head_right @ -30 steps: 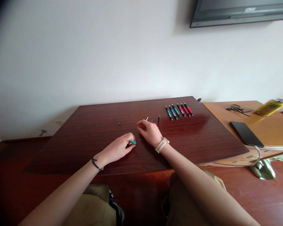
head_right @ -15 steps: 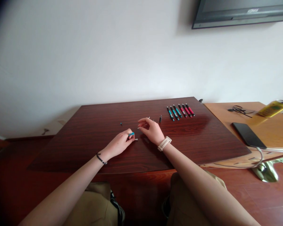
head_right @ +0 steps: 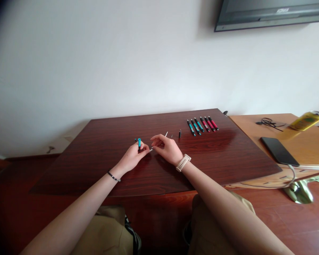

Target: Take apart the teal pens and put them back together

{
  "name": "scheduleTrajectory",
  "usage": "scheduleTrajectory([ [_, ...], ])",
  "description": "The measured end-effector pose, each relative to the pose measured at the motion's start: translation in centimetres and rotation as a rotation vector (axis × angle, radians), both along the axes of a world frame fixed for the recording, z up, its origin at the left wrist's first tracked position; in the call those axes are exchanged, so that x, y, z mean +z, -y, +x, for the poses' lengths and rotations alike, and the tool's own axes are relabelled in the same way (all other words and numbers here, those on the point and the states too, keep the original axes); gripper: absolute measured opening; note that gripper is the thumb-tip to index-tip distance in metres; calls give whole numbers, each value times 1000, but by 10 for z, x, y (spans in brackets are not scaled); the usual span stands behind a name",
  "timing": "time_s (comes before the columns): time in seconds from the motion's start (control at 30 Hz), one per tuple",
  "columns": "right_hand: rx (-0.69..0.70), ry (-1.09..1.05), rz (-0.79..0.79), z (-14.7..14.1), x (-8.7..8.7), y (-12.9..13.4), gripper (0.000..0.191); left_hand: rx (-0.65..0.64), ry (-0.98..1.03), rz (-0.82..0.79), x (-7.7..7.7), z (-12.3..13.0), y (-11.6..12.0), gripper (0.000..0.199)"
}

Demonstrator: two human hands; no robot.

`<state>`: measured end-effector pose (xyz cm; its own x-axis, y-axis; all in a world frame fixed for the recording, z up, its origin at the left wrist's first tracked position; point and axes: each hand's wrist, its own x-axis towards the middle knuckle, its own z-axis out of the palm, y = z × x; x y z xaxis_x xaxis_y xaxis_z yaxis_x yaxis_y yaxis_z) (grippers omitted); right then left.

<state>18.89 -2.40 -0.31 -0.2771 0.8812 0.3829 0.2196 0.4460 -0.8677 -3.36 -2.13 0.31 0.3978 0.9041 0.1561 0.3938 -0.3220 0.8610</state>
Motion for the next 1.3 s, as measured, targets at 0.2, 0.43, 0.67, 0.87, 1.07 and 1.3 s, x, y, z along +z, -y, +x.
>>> scheduleTrajectory([
  [0.2, 10, 26, 10, 0, -1, 0, 31, 35, -17, -7, -1, 0, -2, 34],
  [0.43, 8, 36, 30, 0, 1, 1, 31, 49, 20, -15, 0, 0, -1, 34],
  [0.67, 10, 38, 31, 0, -1, 0, 30, 51, 24, -22, 0, 1, -1, 34],
  [0.87, 36, 14, 40, -2, 1, 1, 28, 56, 60, -29, -4, 2, -3, 35],
  [1.07, 20, -2, 45, -3, 1, 2, 28, 71, 99, -65, -10, 5, -6, 38],
  [1.3, -81, -142, 36, -3, 3, -1, 31, 187, -215, 159, -6, 3, 2, 26],
])
